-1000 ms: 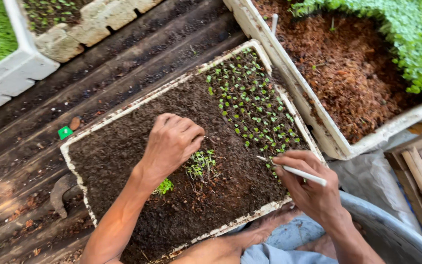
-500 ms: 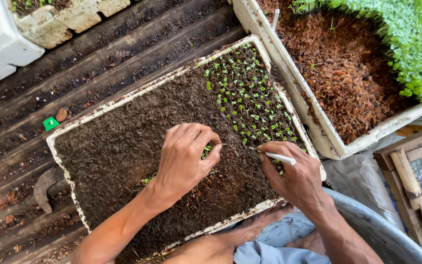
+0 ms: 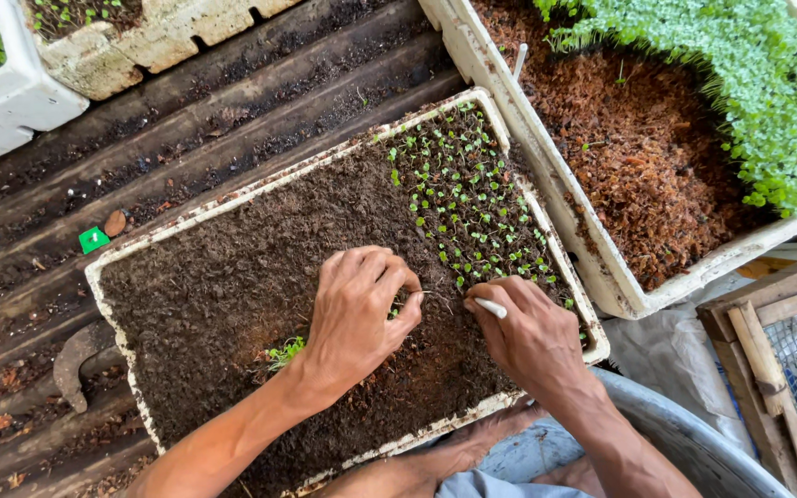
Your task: The person uses a small white tool to carefully lift seedlings from a tray and replant them into a new tray filled with soil. The person works methodically, moving seedlings one by one or in small groups to create a new row.
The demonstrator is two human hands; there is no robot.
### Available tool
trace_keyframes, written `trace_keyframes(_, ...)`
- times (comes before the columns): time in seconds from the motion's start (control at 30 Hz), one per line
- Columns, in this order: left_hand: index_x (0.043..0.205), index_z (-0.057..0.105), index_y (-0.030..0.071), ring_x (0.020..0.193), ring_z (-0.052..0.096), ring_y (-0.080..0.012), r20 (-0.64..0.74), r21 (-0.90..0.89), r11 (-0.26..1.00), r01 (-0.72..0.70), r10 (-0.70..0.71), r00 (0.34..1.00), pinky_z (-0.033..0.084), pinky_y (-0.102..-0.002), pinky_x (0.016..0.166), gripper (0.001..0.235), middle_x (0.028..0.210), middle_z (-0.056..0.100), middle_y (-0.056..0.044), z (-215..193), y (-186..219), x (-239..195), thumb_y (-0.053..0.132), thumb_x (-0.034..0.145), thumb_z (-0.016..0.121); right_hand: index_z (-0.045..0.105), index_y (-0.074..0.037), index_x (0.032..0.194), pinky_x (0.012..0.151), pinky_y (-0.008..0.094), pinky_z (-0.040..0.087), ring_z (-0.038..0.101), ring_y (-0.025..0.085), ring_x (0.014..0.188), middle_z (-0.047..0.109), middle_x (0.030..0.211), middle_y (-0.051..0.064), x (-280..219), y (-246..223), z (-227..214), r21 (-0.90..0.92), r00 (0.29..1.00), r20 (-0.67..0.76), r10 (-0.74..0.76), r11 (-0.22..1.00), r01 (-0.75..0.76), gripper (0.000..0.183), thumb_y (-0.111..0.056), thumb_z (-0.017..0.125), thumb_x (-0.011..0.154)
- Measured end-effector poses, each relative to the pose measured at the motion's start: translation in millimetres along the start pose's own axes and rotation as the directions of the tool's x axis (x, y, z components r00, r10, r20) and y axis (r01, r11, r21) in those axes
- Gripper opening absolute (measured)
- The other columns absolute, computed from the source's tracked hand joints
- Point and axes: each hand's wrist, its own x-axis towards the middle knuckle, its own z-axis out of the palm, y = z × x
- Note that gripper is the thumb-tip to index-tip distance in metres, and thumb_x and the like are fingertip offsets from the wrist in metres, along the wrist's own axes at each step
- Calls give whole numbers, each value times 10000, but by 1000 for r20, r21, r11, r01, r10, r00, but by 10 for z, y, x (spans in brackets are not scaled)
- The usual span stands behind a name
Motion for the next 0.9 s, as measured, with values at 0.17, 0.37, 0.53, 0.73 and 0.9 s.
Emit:
trace_keyframes(0.17,911,697,155,1167,566,-266,-3,17,999,-37,37,999,367,-549,1049,133,989,660,-85,118,137,-15,260,926,617,706,-169,1002,457,261,545,679,172,629,688,792,50,-62,45,58,71,999,4,46,996,-46,151,-267,592,985)
trace_keyframes(0.37,890,698,151,1159,569,-269,-115,154,982,-106,125,985,357,-532,1034,103,1012,665,-62,381,298,33,252,873,687,745,-122,992,476,233,490,646,119,587,734,841,34,-352,180,-151,396,953,-211,216,910,-119,106,-148,704,897)
trace_keyframes(0.53,866,685,137,1129,573,-269,-190,322,939,-120,188,964,372,-510,998,103,1037,669,-55,539,345,119,229,842,724,670,5,1080,731,253,654,764,203,821,746,994,157,-568,271,-5,540,945,-284,165,842,15,188,-53,662,901)
trace_keyframes(0.73,887,660,124,1030,589,-250,-193,365,926,-95,175,965,382,-500,999,108,999,631,-53,547,377,153,209,847,714,678,-66,1106,761,285,601,721,183,844,710,1025,99,-590,24,68,365,953,-300,33,927,83,198,-69,642,911)
trace_keyframes(0.9,889,656,130,999,588,-245,-174,391,915,-101,181,968,391,-509,999,112,986,628,-48,514,391,163,215,844,713,668,-59,1149,850,309,575,716,208,915,716,1043,106,-595,59,72,347,961,-276,-18,930,117,242,-60,640,908)
